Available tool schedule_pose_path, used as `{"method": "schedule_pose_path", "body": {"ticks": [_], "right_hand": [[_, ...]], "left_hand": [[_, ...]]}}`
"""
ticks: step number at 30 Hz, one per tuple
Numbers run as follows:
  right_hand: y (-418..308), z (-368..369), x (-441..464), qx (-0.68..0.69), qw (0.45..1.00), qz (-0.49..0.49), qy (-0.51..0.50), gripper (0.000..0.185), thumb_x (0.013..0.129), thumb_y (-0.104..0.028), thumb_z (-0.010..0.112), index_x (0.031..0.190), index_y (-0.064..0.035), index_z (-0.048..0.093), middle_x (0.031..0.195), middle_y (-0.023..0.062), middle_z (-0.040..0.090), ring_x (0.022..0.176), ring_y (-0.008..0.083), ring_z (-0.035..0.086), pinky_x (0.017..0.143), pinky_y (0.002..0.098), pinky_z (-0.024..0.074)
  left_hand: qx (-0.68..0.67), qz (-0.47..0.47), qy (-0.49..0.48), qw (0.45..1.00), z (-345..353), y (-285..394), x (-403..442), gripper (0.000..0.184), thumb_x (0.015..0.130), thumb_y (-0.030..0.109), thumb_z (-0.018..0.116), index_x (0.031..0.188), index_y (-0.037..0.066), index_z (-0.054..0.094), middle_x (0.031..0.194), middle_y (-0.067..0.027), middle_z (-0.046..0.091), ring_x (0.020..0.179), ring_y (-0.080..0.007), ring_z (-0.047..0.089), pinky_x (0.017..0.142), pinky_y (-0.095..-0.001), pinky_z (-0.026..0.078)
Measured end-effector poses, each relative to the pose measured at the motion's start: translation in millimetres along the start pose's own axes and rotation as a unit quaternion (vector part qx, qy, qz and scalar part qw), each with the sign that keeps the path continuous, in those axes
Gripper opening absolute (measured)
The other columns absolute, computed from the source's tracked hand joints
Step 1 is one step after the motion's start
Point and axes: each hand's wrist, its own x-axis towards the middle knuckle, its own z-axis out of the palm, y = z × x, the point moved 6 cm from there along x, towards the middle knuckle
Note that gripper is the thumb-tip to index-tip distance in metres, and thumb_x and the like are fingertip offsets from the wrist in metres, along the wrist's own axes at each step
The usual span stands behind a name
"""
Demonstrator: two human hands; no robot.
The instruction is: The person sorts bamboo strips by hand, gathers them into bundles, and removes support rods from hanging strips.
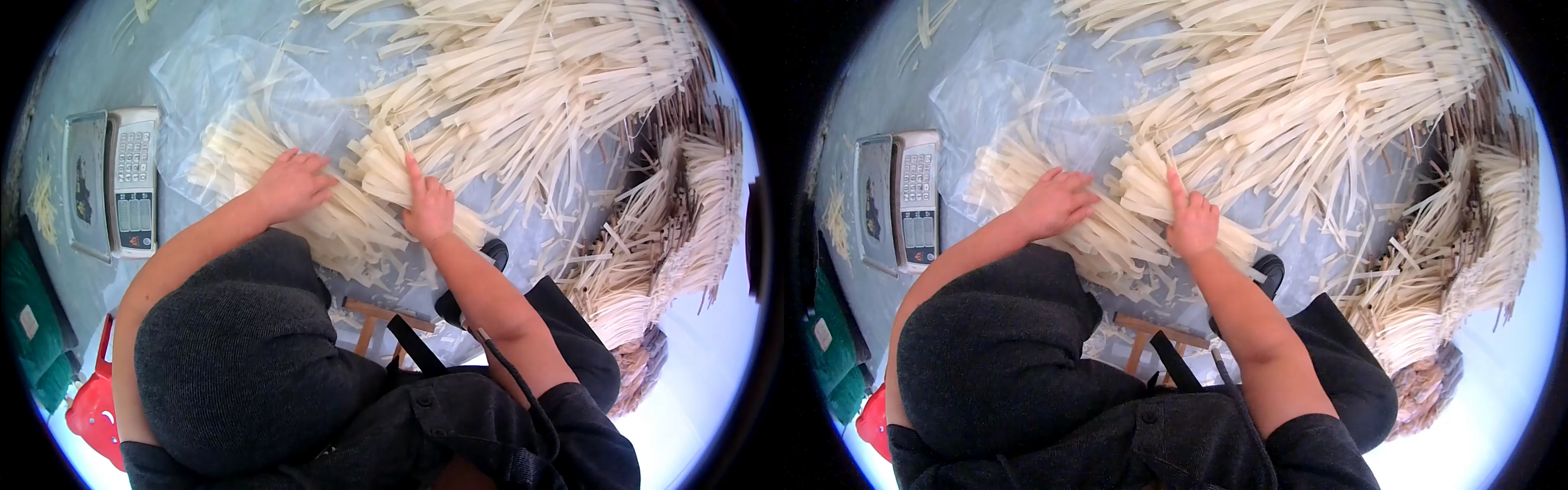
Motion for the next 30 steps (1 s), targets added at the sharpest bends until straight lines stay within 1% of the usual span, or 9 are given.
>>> {"method": "schedule_pose_path", "body": {"ticks": [6, 9, 11, 14, 18, 21, 23, 26, 30], "right_hand": [[15.1, -37.4, 12.8, 0.099, 0.991, -0.038, -0.087, 0.102, 0.061, -0.006, 0.069, 0.15, -0.0238, 0.021, 0.1, 0.0199, 0.061, 0.091, 0.0401, 0.061, 0.08, 0.0429, 0.0495], [22.3, -69.8, 14.9, 0.205, 0.97, -0.066, -0.114, 0.099, 0.063, -0.006, 0.067, 0.149, -0.0211, 0.021, 0.108, 0.022, 0.061, 0.096, 0.0399, 0.062, 0.085, 0.0402, 0.0499], [23.8, -94.8, 15.4, 0.267, 0.952, -0.067, -0.131, 0.098, 0.064, -0.007, 0.066, 0.15, -0.0194, 0.021, 0.111, 0.0221, 0.061, 0.096, 0.0388, 0.062, 0.088, 0.0388, 0.0496], [32.3, -111.6, 21.8, 0.4, 0.908, -0.024, -0.122, 0.075, 0.068, -0.006, 0.069, 0.138, -0.0043, 0.041, 0.107, 0.008, 0.064, 0.097, 0.0159, 0.06, 0.088, 0.029, 0.0466], [2.4, -114.4, 21.6, 0.53, 0.829, 0.001, -0.18, 0.072, 0.068, -0.005, 0.069, 0.136, -0.0041, 0.044, 0.108, 0.0046, 0.062, 0.098, 0.0128, 0.058, 0.088, 0.029, 0.0462], [-37.8, -101.9, 20.1, 0.515, 0.833, -0.045, -0.195, 0.075, 0.069, -0.005, 0.069, 0.138, -0.0058, 0.041, 0.11, 0.0044, 0.062, 0.1, 0.0153, 0.057, 0.089, 0.031, 0.0458], [-63.4, -83.5, 20.4, 0.472, 0.853, -0.129, -0.18, 0.092, 0.064, -0.007, 0.067, 0.147, -0.0128, 0.027, 0.116, 0.0167, 0.061, 0.109, 0.0281, 0.059, 0.095, 0.035, 0.0454], [-82.7, -55.6, 23.7, 0.338, 0.899, -0.122, -0.252, 0.096, 0.063, -0.011, 0.068, 0.148, -0.0196, 0.023, 0.106, 0.0223, 0.063, 0.102, 0.0363, 0.061, 0.089, 0.039, 0.0482], [-88.2, -26.7, 29.5, 0.268, 0.912, -0.128, -0.283, 0.098, 0.062, -0.013, 0.069, 0.147, -0.0245, 0.021, 0.099, 0.0258, 0.063, 0.095, 0.0423, 0.061, 0.085, 0.0422, 0.049]], "left_hand": [[-0.081, -0.024, 0.012, 0.996, -15.2, -10.3, -4.1, 0.026, 0.091, 0.021, 0.051, 0.111, 0.014, 0.067, 0.137, -0.0102, 0.049, 0.126, -0.0288, 0.045, 0.109, -0.0448, 0.03], [-0.032, -0.007, 0.136, 0.99, -38.2, -9.7, -13.6, 0.035, 0.079, 0.003, 0.057, 0.112, 0.011, 0.064, 0.126, -0.0124, 0.055, 0.112, -0.031, 0.053, 0.096, -0.042, 0.042], [-0.049, -0.1, 0.183, 0.977, -53.4, -17.1, -20.0, 0.037, 0.077, -0.002, 0.053, 0.111, 0.01, 0.064, 0.114, -0.0121, 0.058, 0.103, -0.0323, 0.056, 0.091, -0.0409, 0.045], [-0.1, -0.206, 0.153, 0.961, -62.7, -33.1, -27.5, 0.034, 0.08, 0.0, 0.055, 0.112, 0.009, 0.063, 0.102, -0.012, 0.06, 0.091, -0.0312, 0.059, 0.084, -0.0378, 0.048], [-0.214, -0.227, 0.181, 0.933, -56.5, -61.1, -28.3, 0.026, 0.086, 0.007, 0.059, 0.111, 0.008, 0.065, 0.097, -0.009, 0.062, 0.083, -0.0233, 0.061, 0.077, -0.0326, 0.05], [-0.333, -0.223, 0.191, 0.896, -53.1, -73.2, -25.4, 0.024, 0.09, 0.017, 0.062, 0.111, 0.006, 0.066, 0.092, -0.0051, 0.064, 0.077, -0.0144, 0.059, 0.073, -0.027, 0.048], [-0.501, -0.238, 0.252, 0.793, -54.1, -80.9, -28.6, 0.02, 0.088, 0.019, 0.066, 0.102, 0.006, 0.071, 0.087, -0.0039, 0.062, 0.075, -0.0118, 0.057, 0.071, -0.0256, 0.046], [-0.525, -0.256, 0.304, 0.753, -75.8, -80.5, -37.9, 0.019, 0.088, 0.018, 0.066, 0.103, 0.007, 0.07, 0.086, -0.001, 0.061, 0.075, -0.0089, 0.056, 0.07, -0.0247, 0.046], [-0.373, -0.158, 0.313, 0.859, -113.7, -48.0, -54.7, 0.019, 0.091, 0.013, 0.062, 0.107, 0.005, 0.068, 0.087, -0.0006, 0.061, 0.078, -0.0108, 0.058, 0.069, -0.0242, 0.046]]}}
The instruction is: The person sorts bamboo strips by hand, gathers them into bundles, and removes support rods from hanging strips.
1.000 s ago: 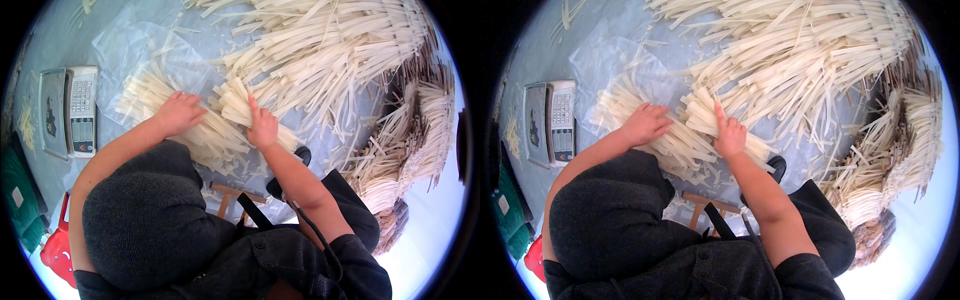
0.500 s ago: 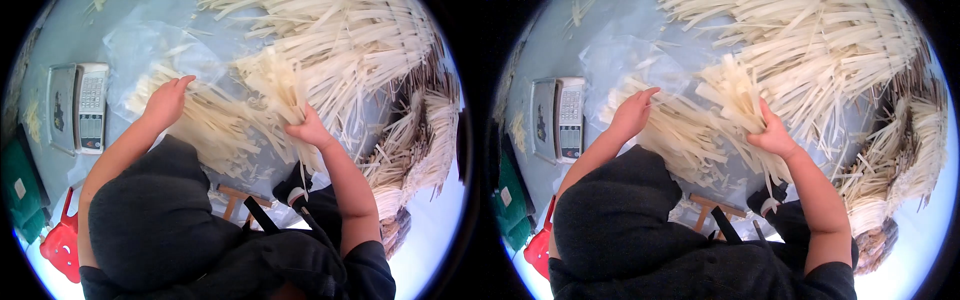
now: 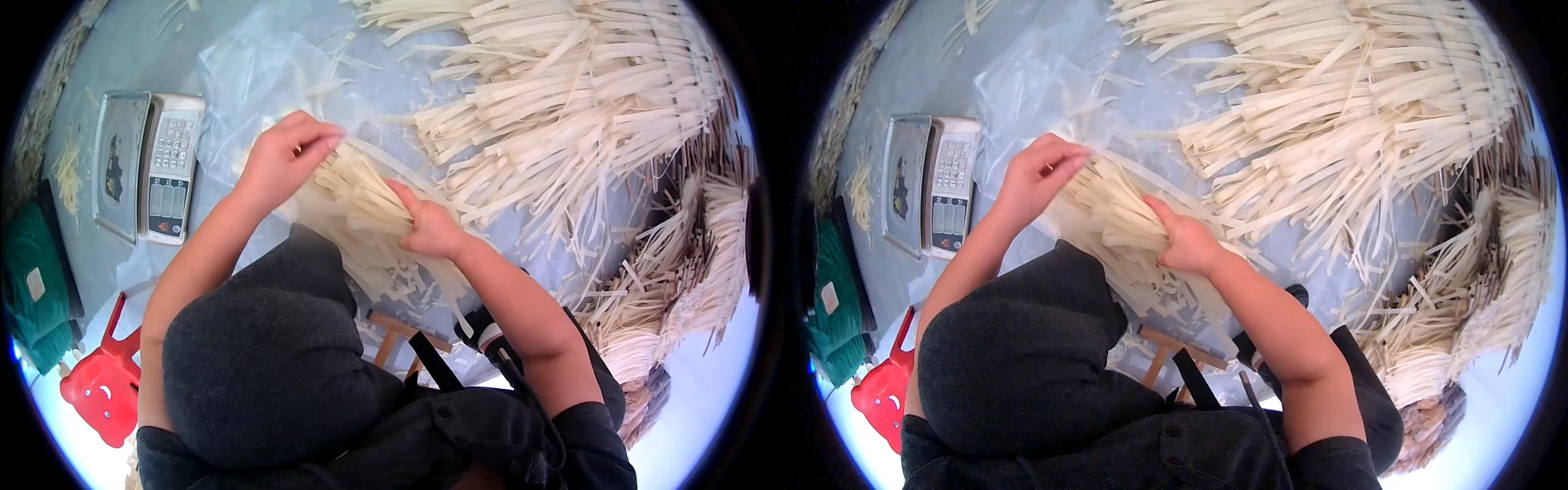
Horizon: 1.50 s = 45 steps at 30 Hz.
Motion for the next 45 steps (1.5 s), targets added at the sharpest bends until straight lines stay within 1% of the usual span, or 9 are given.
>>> {"method": "schedule_pose_path", "body": {"ticks": [5, 8, 21, 26, 29, 36, 40, 42, 45], "right_hand": [[-19.6, -24.8, 15.4, 0.061, 0.996, -0.052, 0.042, 0.098, 0.062, -0.013, 0.07, 0.148, -0.0217, 0.022, 0.098, 0.0238, 0.064, 0.092, 0.0396, 0.062, 0.082, 0.0433, 0.05], [-50.6, -28.8, 17.8, -0.097, 0.993, 0.027, 0.064, 0.097, 0.063, -0.014, 0.069, 0.148, -0.0209, 0.023, 0.1, 0.0229, 0.064, 0.093, 0.0386, 0.063, 0.081, 0.043, 0.0506], [-77.2, -16.6, 44.3, -0.083, 0.996, 0.016, 0.04, 0.089, 0.066, -0.017, 0.066, 0.146, -0.0181, 0.026, 0.099, 0.0205, 0.066, 0.093, 0.0368, 0.064, 0.08, 0.0427, 0.0508], [-66.2, -10.8, 88.8, -0.071, 0.991, -0.047, 0.099, 0.057, 0.07, -0.024, 0.067, 0.122, -0.0055, 0.054, 0.101, 0.0218, 0.066, 0.096, 0.0361, 0.063, 0.079, 0.0425, 0.0499], [-60.7, -21.5, 91.3, -0.028, 0.994, -0.031, 0.101, 0.048, 0.073, -0.032, 0.066, 0.112, -0.004, 0.061, 0.102, 0.0209, 0.066, 0.099, 0.0354, 0.063, 0.08, 0.0422, 0.0499], [-64.0, 12.8, 108.7, -0.128, 0.989, -0.001, 0.078, 0.046, 0.072, -0.034, 0.066, 0.111, -0.0115, 0.064, 0.103, 0.0147, 0.068, 0.098, 0.0306, 0.064, 0.078, 0.0401, 0.0514], [-102.5, -21.1, 89.6, -0.04, 0.982, -0.078, 0.165, 0.039, 0.075, -0.037, 0.065, 0.106, -0.0138, 0.067, 0.1, 0.012, 0.069, 0.096, 0.0294, 0.064, 0.078, 0.0407, 0.0509], [-95.4, -25.2, 102.1, -0.045, 0.986, -0.042, 0.158, 0.038, 0.075, -0.038, 0.065, 0.105, -0.0146, 0.067, 0.099, 0.0113, 0.069, 0.096, 0.0293, 0.064, 0.078, 0.0413, 0.0506], [-89.2, -12.4, 116.2, -0.074, 0.962, -0.187, 0.187, 0.048, 0.073, -0.042, 0.067, 0.11, -0.0118, 0.065, 0.108, 0.0143, 0.066, 0.105, 0.0316, 0.061, 0.087, 0.041, 0.0484]], "left_hand": [[0.207, 0.112, -0.11, 0.966, 6.4, 42.5, -22.1, 0.022, 0.088, 0.005, 0.06, 0.109, 0.007, 0.067, 0.084, -0.0064, 0.055, 0.071, -0.017, 0.056, 0.062, -0.0268, 0.044], [0.123, 0.062, -0.036, 0.99, 7.2, 43.6, -20.1, 0.024, 0.088, 0.002, 0.058, 0.109, 0.007, 0.067, 0.084, -0.0061, 0.055, 0.07, -0.0168, 0.055, 0.062, -0.0266, 0.044], [0.091, 0.086, 0.049, 0.991, -2.8, 50.1, -22.2, 0.028, 0.086, 0.001, 0.06, 0.112, 0.008, 0.067, 0.085, -0.0049, 0.056, 0.068, -0.0149, 0.056, 0.059, -0.026, 0.045], [0.168, 0.184, -0.008, 0.968, 1.1, 79.4, -25.1, 0.03, 0.085, 0.0, 0.061, 0.113, 0.008, 0.067, 0.087, -0.0052, 0.057, 0.066, -0.0126, 0.056, 0.058, -0.0249, 0.047], [0.113, 0.12, 0.076, 0.983, -13.7, 62.6, -22.3, 0.03, 0.084, 0.002, 0.062, 0.113, 0.008, 0.066, 0.087, -0.0054, 0.057, 0.065, -0.0132, 0.056, 0.06, -0.0246, 0.048], [0.131, 0.12, 0.034, 0.983, 12.5, 48.5, -21.9, 0.021, 0.084, 0.01, 0.063, 0.104, 0.008, 0.068, 0.089, -0.0074, 0.061, 0.073, -0.0237, 0.063, 0.064, -0.0305, 0.052], [0.123, 0.19, -0.002, 0.974, 18.4, 55.3, -22.3, 0.028, 0.086, 0.007, 0.062, 0.114, 0.007, 0.065, 0.089, -0.0053, 0.058, 0.068, -0.0159, 0.059, 0.061, -0.0252, 0.048], [0.108, 0.128, -0.009, 0.986, 14.7, 47.8, -21.2, 0.03, 0.086, 0.009, 0.063, 0.116, 0.007, 0.064, 0.099, -0.0075, 0.061, 0.082, -0.0211, 0.061, 0.071, -0.0301, 0.051], [0.256, 0.205, 0.03, 0.944, 13.6, 31.5, -12.0, 0.039, 0.09, 0.021, 0.06, 0.127, 0.009, 0.056, 0.12, -0.0117, 0.058, 0.11, -0.028, 0.056, 0.094, -0.0376, 0.045]]}}
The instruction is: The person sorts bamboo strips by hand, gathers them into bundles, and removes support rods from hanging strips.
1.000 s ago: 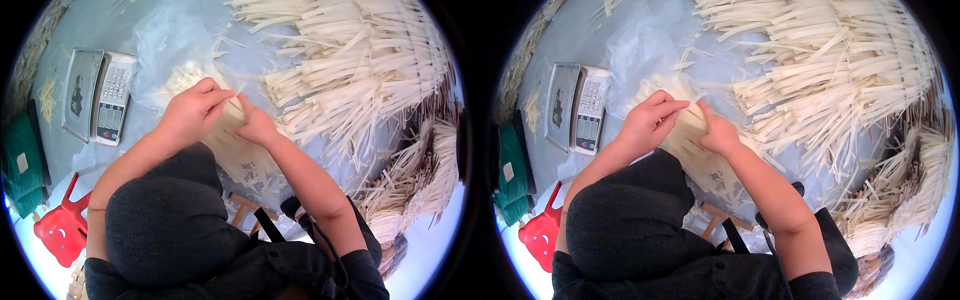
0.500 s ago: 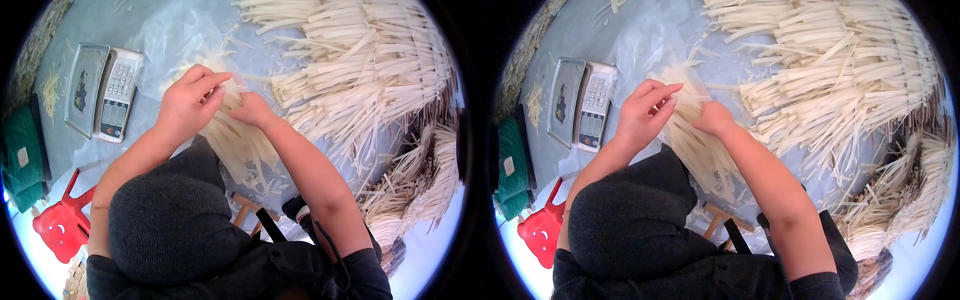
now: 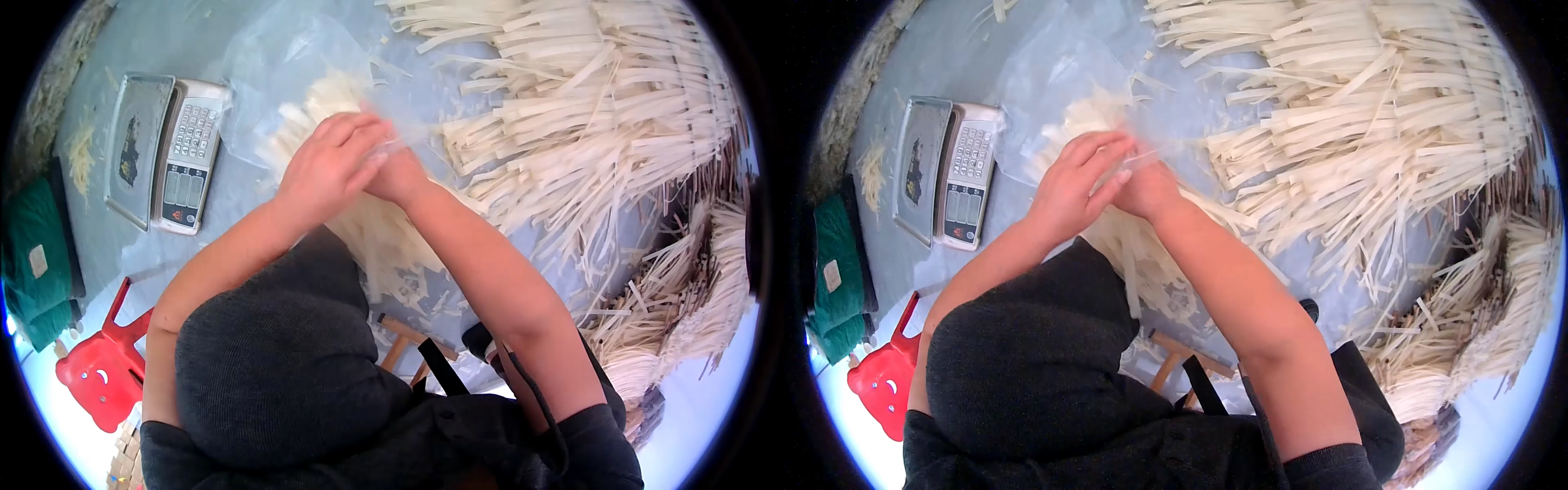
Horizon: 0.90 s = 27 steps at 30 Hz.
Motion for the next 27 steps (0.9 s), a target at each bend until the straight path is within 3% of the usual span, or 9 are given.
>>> {"method": "schedule_pose_path", "body": {"ticks": [6, 8, 10, 12, 15, 18, 19, 23, 27], "right_hand": [[28.6, -33.7, -37.4, 0.028, 0.994, 0.101, -0.012, 0.067, 0.076, -0.041, 0.07, 0.128, -0.0024, 0.054, 0.13, 0.0201, 0.054, 0.121, 0.0347, 0.05, 0.103, 0.0376, 0.0394], [45.4, -56.9, -59.1, 0.051, 0.99, 0.133, 0.0, 0.053, 0.082, -0.036, 0.07, 0.123, -0.0055, 0.059, 0.122, 0.0147, 0.062, 0.111, 0.0254, 0.059, 0.093, 0.0356, 0.0464], [70.6, -84.1, -88.1, 0.15, 0.969, 0.173, 0.095, 0.046, 0.08, -0.031, 0.07, 0.118, -0.006, 0.063, 0.112, 0.0169, 0.066, 0.103, 0.0303, 0.062, 0.09, 0.0343, 0.0484], [104.4, -102.9, -127.9, 0.186, 0.934, 0.245, 0.184, 0.033, 0.081, -0.026, 0.068, 0.108, -0.0063, 0.068, 0.1, 0.015, 0.069, 0.093, 0.0279, 0.065, 0.082, 0.033, 0.051], [134.2, -104.1, -182.2, 0.051, 0.942, 0.305, 0.131, 0.034, 0.079, -0.025, 0.068, 0.108, -0.0066, 0.066, 0.103, 0.0154, 0.067, 0.094, 0.0283, 0.064, 0.083, 0.0354, 0.0507], [127.7, -82.2, -208.1, -0.047, 0.955, 0.279, 0.086, 0.041, 0.078, -0.022, 0.068, 0.116, -0.0061, 0.061, 0.109, 0.0132, 0.065, 0.096, 0.0238, 0.064, 0.078, 0.0334, 0.0514], [121.8, -76.5, -210.8, -0.087, 0.952, 0.282, 0.087, 0.051, 0.075, -0.028, 0.071, 0.118, -0.0053, 0.058, 0.11, 0.0163, 0.063, 0.097, 0.0309, 0.063, 0.083, 0.0369, 0.0502], [104.1, -55.0, -225.5, -0.199, 0.919, 0.313, 0.137, 0.051, 0.074, -0.03, 0.072, 0.118, -0.0073, 0.058, 0.108, 0.0164, 0.063, 0.095, 0.033, 0.062, 0.083, 0.0401, 0.0483], [118.9, -21.5, -235.3, -0.212, 0.913, 0.349, 0.02, 0.036, 0.076, -0.027, 0.069, 0.106, -0.0082, 0.06, 0.091, 0.0152, 0.065, 0.087, 0.0338, 0.062, 0.075, 0.0428, 0.0467]], "left_hand": [[0.181, -0.039, -0.148, 0.971, 62.5, -70.6, -27.8, 0.057, 0.095, 0.04, 0.048, 0.143, 0.013, 0.037, 0.15, -0.0086, 0.034, 0.141, -0.0281, 0.026, 0.115, -0.0434, 0.019], [0.181, -0.042, -0.149, 0.971, 63.0, -64.9, -21.3, 0.059, 0.093, 0.043, 0.05, 0.144, 0.014, 0.037, 0.151, -0.0072, 0.031, 0.141, -0.0279, 0.024, 0.116, -0.0449, 0.017], [0.181, -0.045, -0.152, 0.971, 59.2, -56.3, -15.3, 0.062, 0.092, 0.045, 0.051, 0.144, 0.015, 0.037, 0.152, -0.0058, 0.029, 0.142, -0.0276, 0.022, 0.116, -0.0464, 0.015], [0.134, 0.08, -0.237, 0.959, 66.7, -32.6, -17.2, 0.072, 0.086, 0.053, 0.056, 0.145, 0.019, 0.034, 0.154, -0.0056, 0.027, 0.143, -0.0282, 0.02, 0.116, -0.0499, 0.013], [0.124, 0.088, -0.326, 0.933, 78.4, -29.4, -26.1, 0.083, 0.08, 0.062, 0.059, 0.148, 0.023, 0.03, 0.155, -0.0057, 0.023, 0.144, -0.0274, 0.017, 0.117, -0.0498, 0.009], [0.111, 0.086, -0.376, 0.916, 67.8, -19.6, -12.4, 0.095, 0.07, 0.061, 0.068, 0.148, 0.024, 0.028, 0.155, -0.0066, 0.025, 0.143, -0.0282, 0.02, 0.116, -0.0508, 0.012], [0.11, 0.088, -0.378, 0.915, 70.4, -20.6, -11.4, 0.095, 0.07, 0.061, 0.068, 0.148, 0.024, 0.028, 0.155, -0.0066, 0.025, 0.143, -0.0282, 0.02, 0.116, -0.0508, 0.012], [0.151, 0.039, -0.342, 0.926, 77.3, -29.6, -1.1, 0.102, 0.061, 0.054, 0.077, 0.147, 0.025, 0.031, 0.152, -0.0072, 0.029, 0.136, -0.0289, 0.033, 0.109, -0.0491, 0.026], [0.207, 0.005, -0.297, 0.932, 86.3, -35.4, 0.2, 0.101, 0.059, 0.052, 0.079, 0.146, 0.026, 0.033, 0.149, -0.0064, 0.034, 0.13, -0.0288, 0.039, 0.102, -0.0463, 0.032]]}}
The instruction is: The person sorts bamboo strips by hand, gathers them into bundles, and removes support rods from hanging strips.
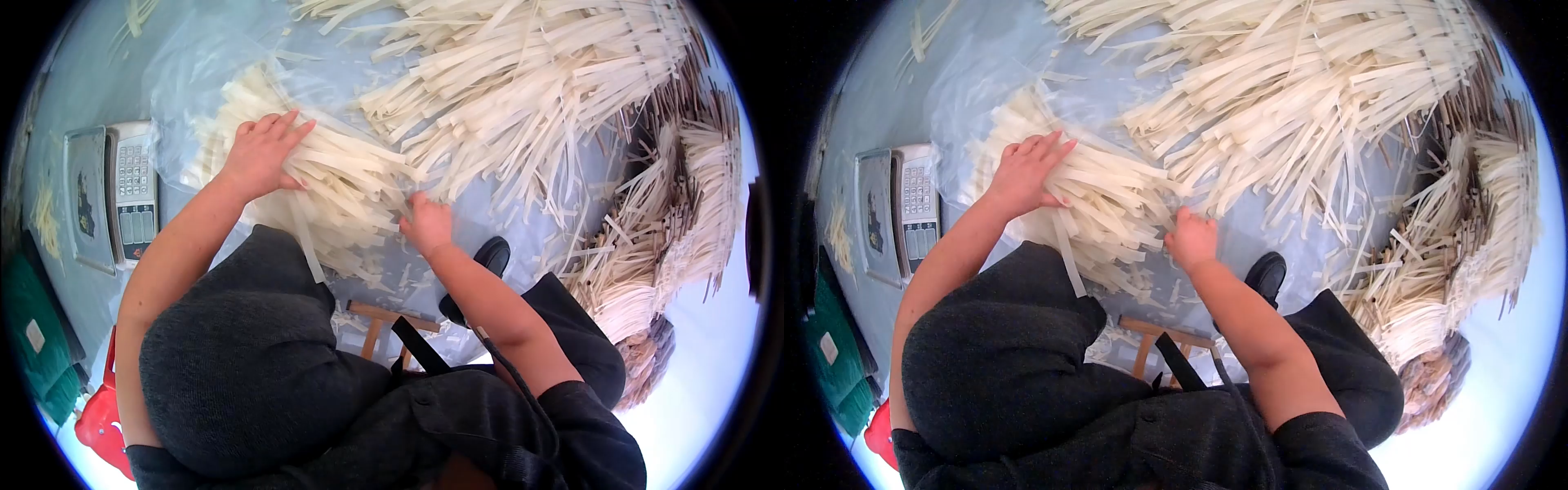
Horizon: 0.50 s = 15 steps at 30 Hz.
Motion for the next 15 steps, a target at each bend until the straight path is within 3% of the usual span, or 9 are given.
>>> {"method": "schedule_pose_path", "body": {"ticks": [4, 8, 10, 11, 13, 14, 15], "right_hand": [[3.6, 2.3, 6.6, 0.088, 0.994, -0.05, -0.045, 0.021, 0.076, -0.019, 0.063, 0.091, -0.0061, 0.057, 0.084, 0.0172, 0.065, 0.085, 0.0327, 0.063, 0.074, 0.0444, 0.0447], [31.4, -0.6, 9.3, 0.215, 0.972, -0.076, -0.051, 0.016, 0.082, -0.019, 0.06, 0.089, -0.006, 0.057, 0.085, 0.0163, 0.066, 0.081, 0.0299, 0.065, 0.07, 0.0441, 0.0475], [48.7, 22.7, 7.6, 0.485, 0.857, 0.038, -0.171, 0.018, 0.088, -0.023, 0.056, 0.088, -0.0053, 0.057, 0.084, 0.0141, 0.066, 0.074, 0.0259, 0.065, 0.067, 0.0419, 0.0494], [48.5, 23.1, 7.1, 0.483, 0.858, 0.039, -0.169, 0.018, 0.088, -0.023, 0.056, 0.088, -0.0053, 0.057, 0.084, 0.0141, 0.066, 0.074, 0.0259, 0.065, 0.067, 0.0419, 0.0494], [43.1, 24.5, 7.4, 0.337, 0.928, 0.059, -0.147, 0.024, 0.093, -0.028, 0.052, 0.091, -0.0049, 0.056, 0.081, 0.0118, 0.066, 0.068, 0.0223, 0.064, 0.067, 0.0392, 0.0496], [35.2, 19.9, 8.2, 0.337, 0.928, 0.059, -0.147, 0.024, 0.093, -0.028, 0.052, 0.091, -0.0049, 0.056, 0.081, 0.0118, 0.066, 0.068, 0.0223, 0.064, 0.067, 0.0392, 0.0496], [24.9, 22.5, 7.2, 0.338, 0.915, 0.066, -0.211, 0.025, 0.093, -0.03, 0.052, 0.094, -0.0056, 0.056, 0.08, 0.0127, 0.065, 0.069, 0.0243, 0.064, 0.067, 0.0398, 0.0493]], "left_hand": [[-0.011, -0.012, 0.005, 1.0, -0.7, -0.3, -1.7, 0.1, 0.06, 0.052, 0.079, 0.145, 0.026, 0.034, 0.148, -0.0063, 0.036, 0.131, -0.0284, 0.037, 0.103, -0.046, 0.032], [-0.015, -0.021, 0.022, 0.999, -0.1, -1.8, -3.4, 0.096, 0.062, 0.055, 0.077, 0.144, 0.025, 0.037, 0.148, -0.0062, 0.037, 0.131, -0.0272, 0.037, 0.103, -0.045, 0.031], [-0.015, -0.021, 0.036, 0.999, -0.7, -3.9, -4.5, 0.094, 0.063, 0.057, 0.076, 0.143, 0.025, 0.039, 0.147, -0.0062, 0.038, 0.131, -0.0266, 0.038, 0.103, -0.0443, 0.031], [-0.016, -0.019, 0.034, 0.999, -0.5, -4.1, -4.1, 0.093, 0.063, 0.057, 0.076, 0.142, 0.025, 0.04, 0.147, -0.0063, 0.038, 0.131, -0.0265, 0.038, 0.103, -0.0443, 0.031], [-0.018, -0.016, 0.032, 0.999, -1.3, -2.1, -2.8, 0.093, 0.063, 0.057, 0.076, 0.142, 0.025, 0.04, 0.147, -0.0065, 0.038, 0.131, -0.0265, 0.038, 0.103, -0.0443, 0.031], [-0.022, -0.018, 0.027, 0.999, -1.7, -2.2, -2.7, 0.092, 0.063, 0.057, 0.076, 0.142, 0.024, 0.041, 0.147, -0.0067, 0.037, 0.131, -0.0266, 0.037, 0.103, -0.0442, 0.031], [-0.023, -0.02, 0.022, 0.999, -2.2, -3.3, -3.0, 0.092, 0.063, 0.058, 0.076, 0.141, 0.024, 0.041, 0.147, -0.0069, 0.037, 0.131, -0.0266, 0.037, 0.103, -0.0441, 0.031]]}}
